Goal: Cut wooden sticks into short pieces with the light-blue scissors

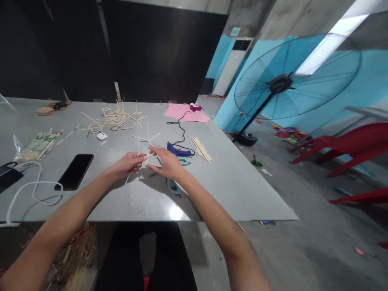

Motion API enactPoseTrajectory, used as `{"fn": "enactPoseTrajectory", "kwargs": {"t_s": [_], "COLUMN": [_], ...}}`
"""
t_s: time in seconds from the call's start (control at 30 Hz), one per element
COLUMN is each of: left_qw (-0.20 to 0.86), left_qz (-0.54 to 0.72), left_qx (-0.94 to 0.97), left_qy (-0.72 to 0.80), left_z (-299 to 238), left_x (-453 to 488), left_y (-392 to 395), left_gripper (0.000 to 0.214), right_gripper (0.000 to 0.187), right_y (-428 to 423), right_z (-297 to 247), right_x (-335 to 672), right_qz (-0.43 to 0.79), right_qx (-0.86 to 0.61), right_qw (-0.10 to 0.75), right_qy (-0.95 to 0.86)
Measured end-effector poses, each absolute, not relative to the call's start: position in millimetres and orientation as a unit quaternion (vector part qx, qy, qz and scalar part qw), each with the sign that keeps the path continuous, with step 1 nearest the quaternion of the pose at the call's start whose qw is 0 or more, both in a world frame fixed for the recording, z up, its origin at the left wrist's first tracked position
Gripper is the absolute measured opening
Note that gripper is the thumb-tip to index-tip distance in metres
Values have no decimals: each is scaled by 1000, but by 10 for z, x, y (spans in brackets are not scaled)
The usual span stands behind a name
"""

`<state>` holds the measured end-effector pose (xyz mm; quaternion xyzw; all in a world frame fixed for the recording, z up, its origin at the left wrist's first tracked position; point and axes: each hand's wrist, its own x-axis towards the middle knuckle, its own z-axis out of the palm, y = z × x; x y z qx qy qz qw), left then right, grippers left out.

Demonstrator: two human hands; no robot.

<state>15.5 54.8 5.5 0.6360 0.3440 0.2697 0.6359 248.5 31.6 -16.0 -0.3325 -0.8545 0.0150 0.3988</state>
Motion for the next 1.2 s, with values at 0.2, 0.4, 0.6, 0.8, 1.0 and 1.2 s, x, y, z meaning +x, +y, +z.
{"fn": "enactPoseTrajectory", "kwargs": {"t_s": [0.2, 0.4, 0.6, 0.8, 1.0, 1.2], "left_qw": [684, 696, 676, 659, 657, 654], "left_qz": [253, 259, 273, 276, 262, 307], "left_qx": [574, 558, 567, 582, 584, 540], "left_qy": [373, 372, 382, 389, 399, 432], "left_z": [-60, -64, -71, -89, -92, -99], "left_x": [258, 294, 277, 281, 313, 304], "left_y": [513, 483, 482, 470, 443, 475], "left_gripper": [55, 47, 46, 45, 47, 41], "right_gripper": [58, 51, 41, 39, 37, 73], "right_y": [344, 285, 259, 259, 272, 253], "right_z": [-465, -538, -541, -589, -640, -644], "right_x": [2516, 2518, 2501, 2482, 2427, 2408], "right_qz": [36, 40, 32, 61, 119, 138], "right_qx": [-312, -323, -310, -337, -377, -401], "right_qw": [443, 468, 480, 484, 467, 429], "right_qy": [-840, -822, -820, -805, -791, -798]}}
